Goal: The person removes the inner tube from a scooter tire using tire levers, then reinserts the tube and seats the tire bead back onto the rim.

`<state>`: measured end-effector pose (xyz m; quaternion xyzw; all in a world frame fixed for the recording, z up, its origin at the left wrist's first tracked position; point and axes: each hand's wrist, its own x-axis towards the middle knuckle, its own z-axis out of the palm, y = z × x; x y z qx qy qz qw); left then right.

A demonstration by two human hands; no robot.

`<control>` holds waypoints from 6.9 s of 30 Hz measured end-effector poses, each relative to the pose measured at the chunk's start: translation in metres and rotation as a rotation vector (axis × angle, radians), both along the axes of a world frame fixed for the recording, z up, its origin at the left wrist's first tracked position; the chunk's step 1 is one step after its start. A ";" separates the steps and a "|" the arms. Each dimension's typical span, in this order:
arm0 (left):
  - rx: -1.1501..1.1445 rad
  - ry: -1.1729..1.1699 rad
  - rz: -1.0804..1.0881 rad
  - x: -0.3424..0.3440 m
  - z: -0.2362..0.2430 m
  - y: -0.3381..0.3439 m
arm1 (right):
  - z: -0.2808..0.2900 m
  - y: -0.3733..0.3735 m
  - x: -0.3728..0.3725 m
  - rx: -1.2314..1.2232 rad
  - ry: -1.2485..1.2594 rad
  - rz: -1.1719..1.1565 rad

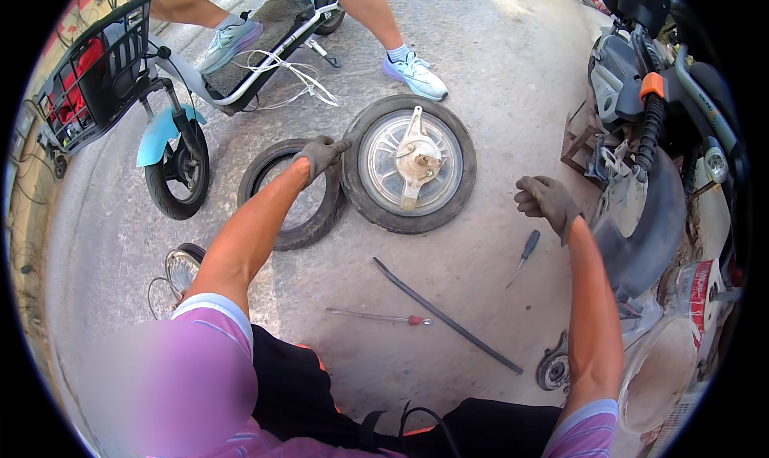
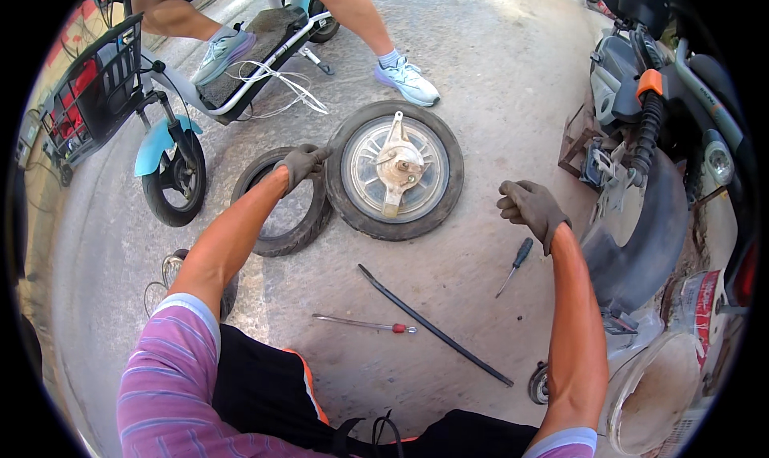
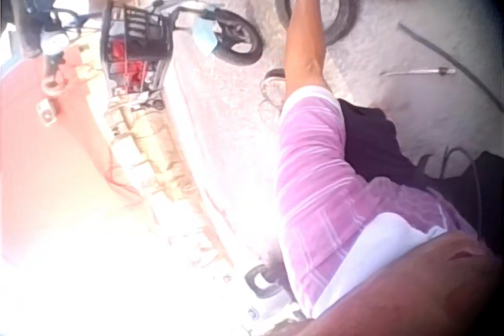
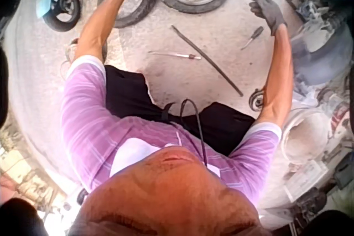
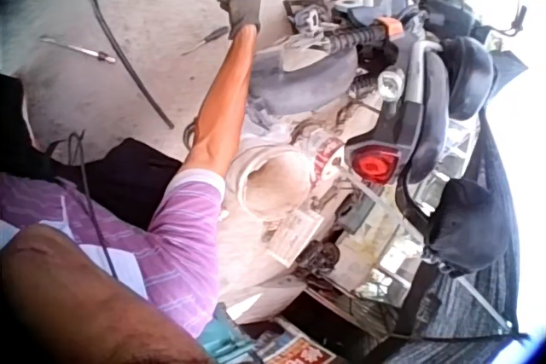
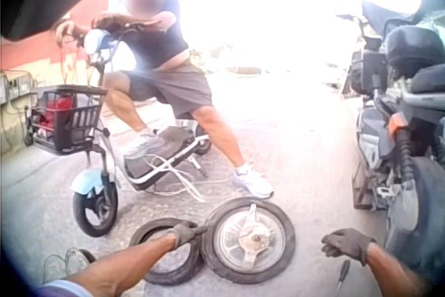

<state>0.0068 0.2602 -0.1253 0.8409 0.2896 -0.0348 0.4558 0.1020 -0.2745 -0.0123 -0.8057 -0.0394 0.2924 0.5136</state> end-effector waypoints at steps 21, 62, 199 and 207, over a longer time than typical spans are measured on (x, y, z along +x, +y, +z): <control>-0.676 -0.106 0.047 0.046 -0.032 -0.021 | -0.003 -0.034 -0.012 -0.001 0.050 -0.027; -0.394 -0.425 -0.173 -0.009 0.187 -0.167 | 0.012 0.061 -0.009 -0.283 -0.941 -0.007; 0.447 -0.244 -0.636 -0.041 0.158 -0.168 | 0.057 0.079 -0.048 -0.098 -0.651 0.267; 0.493 -0.233 -0.539 -0.057 0.160 -0.187 | 0.055 0.065 -0.068 -0.530 -0.346 0.300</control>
